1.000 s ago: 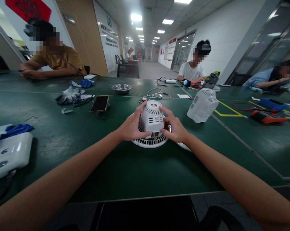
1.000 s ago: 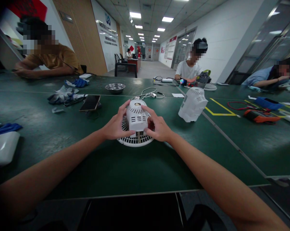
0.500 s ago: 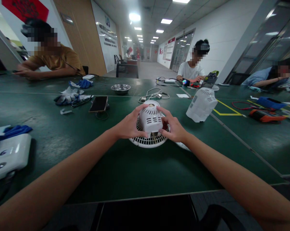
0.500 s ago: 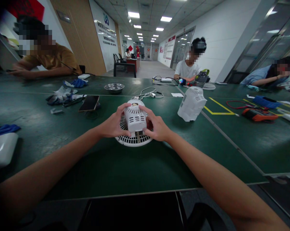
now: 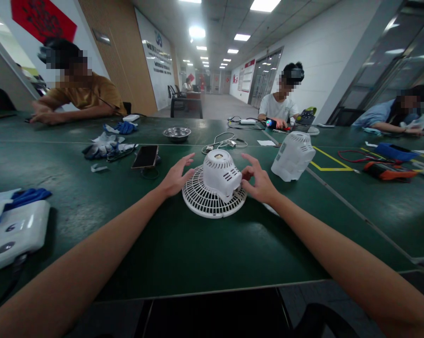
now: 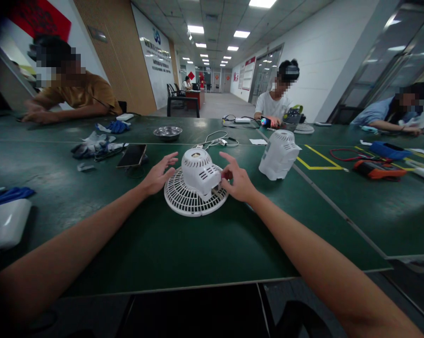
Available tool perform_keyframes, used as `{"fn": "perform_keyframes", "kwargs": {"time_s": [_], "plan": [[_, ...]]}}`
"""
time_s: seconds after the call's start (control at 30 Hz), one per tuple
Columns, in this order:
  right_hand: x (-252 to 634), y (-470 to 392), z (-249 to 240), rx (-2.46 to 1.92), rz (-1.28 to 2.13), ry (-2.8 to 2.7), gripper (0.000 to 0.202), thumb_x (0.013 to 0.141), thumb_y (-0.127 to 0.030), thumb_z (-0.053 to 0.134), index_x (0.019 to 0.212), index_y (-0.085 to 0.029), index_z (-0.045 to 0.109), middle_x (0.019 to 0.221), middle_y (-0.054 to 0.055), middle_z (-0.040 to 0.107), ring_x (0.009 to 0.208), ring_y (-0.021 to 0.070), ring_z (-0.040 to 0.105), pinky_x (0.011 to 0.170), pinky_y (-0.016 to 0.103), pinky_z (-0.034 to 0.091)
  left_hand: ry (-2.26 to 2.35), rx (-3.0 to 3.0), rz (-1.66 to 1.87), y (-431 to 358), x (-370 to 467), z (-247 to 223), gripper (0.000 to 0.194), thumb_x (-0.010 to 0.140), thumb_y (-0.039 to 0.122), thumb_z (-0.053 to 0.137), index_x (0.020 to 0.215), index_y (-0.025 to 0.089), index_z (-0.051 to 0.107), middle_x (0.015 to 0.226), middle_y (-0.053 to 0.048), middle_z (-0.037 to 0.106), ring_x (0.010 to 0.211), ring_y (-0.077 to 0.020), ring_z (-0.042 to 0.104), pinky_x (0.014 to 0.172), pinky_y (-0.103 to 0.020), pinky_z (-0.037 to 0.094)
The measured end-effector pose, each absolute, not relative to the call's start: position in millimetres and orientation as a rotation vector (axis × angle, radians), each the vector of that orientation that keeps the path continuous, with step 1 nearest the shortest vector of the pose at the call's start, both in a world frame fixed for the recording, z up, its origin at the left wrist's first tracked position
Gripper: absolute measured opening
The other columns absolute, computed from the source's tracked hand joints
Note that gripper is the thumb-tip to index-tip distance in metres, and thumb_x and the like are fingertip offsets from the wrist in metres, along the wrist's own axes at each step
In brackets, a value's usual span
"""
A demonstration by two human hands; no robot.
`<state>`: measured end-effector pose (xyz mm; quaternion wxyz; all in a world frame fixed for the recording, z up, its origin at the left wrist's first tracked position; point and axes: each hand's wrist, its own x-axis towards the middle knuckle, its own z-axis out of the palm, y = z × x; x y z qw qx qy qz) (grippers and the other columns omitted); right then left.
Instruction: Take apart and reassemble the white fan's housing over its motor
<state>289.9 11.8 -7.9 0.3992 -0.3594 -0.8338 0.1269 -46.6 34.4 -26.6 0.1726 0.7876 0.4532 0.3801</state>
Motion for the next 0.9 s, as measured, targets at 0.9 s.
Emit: {"fn": "perform_keyframes", "kwargs": {"time_s": [0.9], "plan": [[316, 64, -37, -1.605, 0.072, -2.119, 0.021, 0.085, -0.021, 0.062, 0.098, -0.019, 0.078, 0.088, 0.006, 0.078, 0.077, 0.0196, 0.068, 0.075, 0.028, 0.047, 2.002, 2.283, 0.477, 51, -56, -38, 0.027, 0.092, 0.035, 0.053, 0.079, 0.020, 0.071, 0.083, -0.012, 0.074, 0.076, -0.0264, 0.069, 0.070, -0.035, 0.048]]}}
